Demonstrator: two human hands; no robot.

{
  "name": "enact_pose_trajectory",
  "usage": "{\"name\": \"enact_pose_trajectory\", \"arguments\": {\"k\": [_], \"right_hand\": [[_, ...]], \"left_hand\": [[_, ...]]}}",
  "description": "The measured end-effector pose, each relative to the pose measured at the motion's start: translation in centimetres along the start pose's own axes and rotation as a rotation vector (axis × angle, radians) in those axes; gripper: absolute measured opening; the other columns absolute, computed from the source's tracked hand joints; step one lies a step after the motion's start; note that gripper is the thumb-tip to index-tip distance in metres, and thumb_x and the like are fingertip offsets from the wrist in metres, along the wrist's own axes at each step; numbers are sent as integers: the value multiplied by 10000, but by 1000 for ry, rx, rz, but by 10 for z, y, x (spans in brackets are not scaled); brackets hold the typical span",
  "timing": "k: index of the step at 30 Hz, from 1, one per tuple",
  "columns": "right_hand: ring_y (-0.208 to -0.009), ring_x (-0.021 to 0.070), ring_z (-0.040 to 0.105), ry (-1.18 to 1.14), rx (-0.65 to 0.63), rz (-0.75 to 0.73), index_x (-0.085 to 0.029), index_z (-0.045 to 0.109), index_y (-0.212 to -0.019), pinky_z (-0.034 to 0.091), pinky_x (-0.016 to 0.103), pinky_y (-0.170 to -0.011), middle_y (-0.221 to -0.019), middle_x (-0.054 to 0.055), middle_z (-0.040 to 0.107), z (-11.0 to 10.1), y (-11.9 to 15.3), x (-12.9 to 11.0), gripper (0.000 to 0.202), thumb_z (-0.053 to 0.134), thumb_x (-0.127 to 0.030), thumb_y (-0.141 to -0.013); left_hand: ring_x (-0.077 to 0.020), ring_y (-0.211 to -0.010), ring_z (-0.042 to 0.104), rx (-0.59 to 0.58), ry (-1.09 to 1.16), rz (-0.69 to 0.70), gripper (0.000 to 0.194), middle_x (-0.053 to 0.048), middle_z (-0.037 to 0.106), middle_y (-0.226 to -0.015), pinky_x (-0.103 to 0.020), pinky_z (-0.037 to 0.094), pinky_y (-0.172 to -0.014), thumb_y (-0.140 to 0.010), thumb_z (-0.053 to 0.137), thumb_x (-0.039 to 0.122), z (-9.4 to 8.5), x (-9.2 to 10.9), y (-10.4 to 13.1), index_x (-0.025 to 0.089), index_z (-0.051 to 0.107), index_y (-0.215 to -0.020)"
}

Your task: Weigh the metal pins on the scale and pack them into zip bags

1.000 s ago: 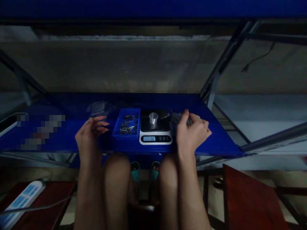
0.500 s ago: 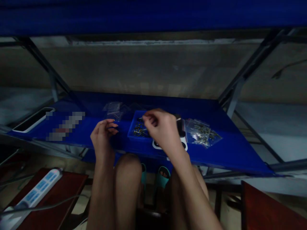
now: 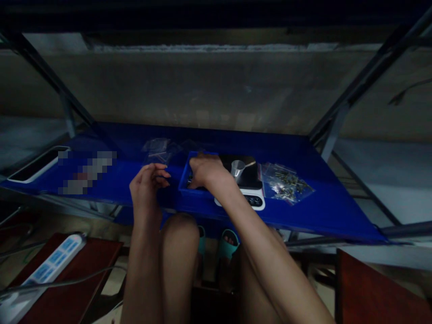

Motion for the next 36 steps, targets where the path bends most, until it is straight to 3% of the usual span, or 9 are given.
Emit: {"name": "enact_pose_trajectory", "arguments": {"k": [3, 6, 9, 13, 18, 23, 31, 36], "right_hand": [[-1074, 355, 730, 0, -32, 14, -162, 740, -1245, 539, 361, -747, -1303, 208, 726, 6, -4, -2, 571, 897, -400, -751], [-1110, 336, 719, -34, 13, 0, -149, 727, -1260, 527, 340, -774, -1269, 195, 740, 12, -6, 3, 454, 818, -275, -834], [-1112, 305, 715, -66, 58, -37, -143, 737, -1219, 512, 324, -812, -1222, 178, 754, 18, -6, 8, 365, 737, -118, -855], [-1064, 292, 722, -124, 159, -38, -154, 758, -1085, 505, 318, -823, -1148, 164, 759, 24, -7, 13, 276, 735, -57, -828], [-953, 254, 732, -250, 240, -48, -159, 791, -981, 505, 308, -808, -1016, 118, 778, 32, -10, 28, 218, 752, -48, -798], [-943, 226, 740, -377, 344, -65, -154, 829, -987, 534, 302, -857, -1027, 110, 804, 30, -7, 39, 223, 763, -51, -801], [-809, 202, 758, -545, 375, -23, -153, 844, -910, 554, 283, -768, -885, 79, 819, 19, 10, 40, 116, 791, -79, -836], [-782, 199, 761, -701, 459, -14, -177, 845, -896, 557, 289, -728, -852, 48, 823, 19, 12, 50, 119, 809, -101, -812]], "left_hand": [[-94, -500, 555, -24, -12, -6, 280, -13, 686, -667, -209, 427, -514, -883, 609, 424, 2, -1, 1, 173, 719, -827], [-97, -499, 554, -45, -25, -18, 281, -19, 690, -666, -210, 423, -511, -872, 616, 428, 4, -1, 1, 172, 722, -824], [-98, -499, 553, -57, -20, -21, 282, -21, 691, -665, -209, 424, -511, -860, 626, 431, 5, -1, 2, 167, 722, -826], [-96, -498, 554, -67, -21, -20, 288, -21, 690, -666, -209, 425, -513, -851, 634, 438, 6, -1, 3, 163, 718, -823], [-102, -506, 563, -76, -23, -22, 304, -26, 697, -676, -216, 431, -522, -861, 629, 456, 6, -1, 3, 167, 720, -836], [-94, -495, 564, -69, -6, -32, 281, -16, 699, -664, -204, 427, -517, -845, 639, 430, 6, 0, 3, 165, 730, -830], [-85, -526, 566, -106, -36, 65, 237, 2, 689, -682, -196, 430, -542, -842, 692, 402, 7, -1, 4, 169, 729, -823], [-95, -556, 580, -134, -78, 100, 227, 2, 688, -704, -210, 452, -564, -898, 676, 396, 7, -3, 4, 179, 726, -856]]}}
Point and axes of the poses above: each hand's wrist, its own y-axis away from the middle knuckle, its own z-axis out of the palm, x = y × z, the point moved 2 cm from there along -y, towards the middle knuckle
